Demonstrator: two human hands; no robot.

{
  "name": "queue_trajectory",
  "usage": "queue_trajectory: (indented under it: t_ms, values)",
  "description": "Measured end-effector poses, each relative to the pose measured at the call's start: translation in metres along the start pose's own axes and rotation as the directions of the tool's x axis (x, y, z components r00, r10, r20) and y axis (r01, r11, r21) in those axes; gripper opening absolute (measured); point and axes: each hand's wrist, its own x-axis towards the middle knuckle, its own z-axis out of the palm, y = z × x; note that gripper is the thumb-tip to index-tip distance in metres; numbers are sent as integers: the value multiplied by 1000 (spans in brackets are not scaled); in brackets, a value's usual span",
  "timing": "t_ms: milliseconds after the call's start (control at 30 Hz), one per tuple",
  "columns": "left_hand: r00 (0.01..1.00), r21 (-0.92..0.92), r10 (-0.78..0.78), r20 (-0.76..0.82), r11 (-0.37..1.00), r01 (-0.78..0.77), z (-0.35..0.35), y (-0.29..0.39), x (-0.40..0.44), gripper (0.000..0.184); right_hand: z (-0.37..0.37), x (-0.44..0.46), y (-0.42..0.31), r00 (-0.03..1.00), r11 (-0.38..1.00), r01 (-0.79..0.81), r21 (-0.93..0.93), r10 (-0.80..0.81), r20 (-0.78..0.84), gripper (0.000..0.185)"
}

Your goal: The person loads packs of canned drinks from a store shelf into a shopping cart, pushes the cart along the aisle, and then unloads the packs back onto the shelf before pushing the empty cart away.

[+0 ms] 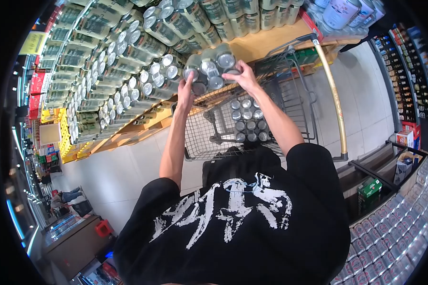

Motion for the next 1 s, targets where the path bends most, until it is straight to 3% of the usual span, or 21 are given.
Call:
queue_trajectory:
  t_ms: [67,167,267,400,600,700,800,833,900,1000]
  values:
    - [998,68,64,-10,996,-63,-1,-16,-1,67,-3,-21,8,998,988,-63,140,60,27,50]
    - [992,100,126,-17,987,-124,-9,-49,-11,49,-4,-39,28,998,999,-33,16,34,-53,43]
    - [981,80,193,-14,978,-191,-13,-77,-17,40,-1,-51,27,996,995,-68,79,73,-57,48]
    - [983,-83,170,-63,981,-175,-5,-61,-28,46,-3,-46,48,998,999,-28,33,30,-55,46]
    - [982,-14,180,-64,983,-181,-6,-50,-30,50,6,-51,33,999,991,8,137,-3,-39,48]
    - [970,19,232,-78,973,-231,-8,-46,-36,44,5,-52,32,999,1000,0,17,0,-38,48]
    - [957,85,288,-3,954,-287,-19,-49,-56,38,5,-80,25,998,998,-54,37,56,-34,48]
    - [950,104,309,34,945,-311,-24,-51,-70,37,5,-97,15,992,980,-129,149,128,16,45]
    - [955,5,294,47,956,-295,-25,-54,-103,34,2,-120,26,994,985,-109,135,103,47,39]
    - [974,-28,223,37,975,-222,-39,-75,-136,29,0,-154,24,964,969,-242,51,234,125,37]
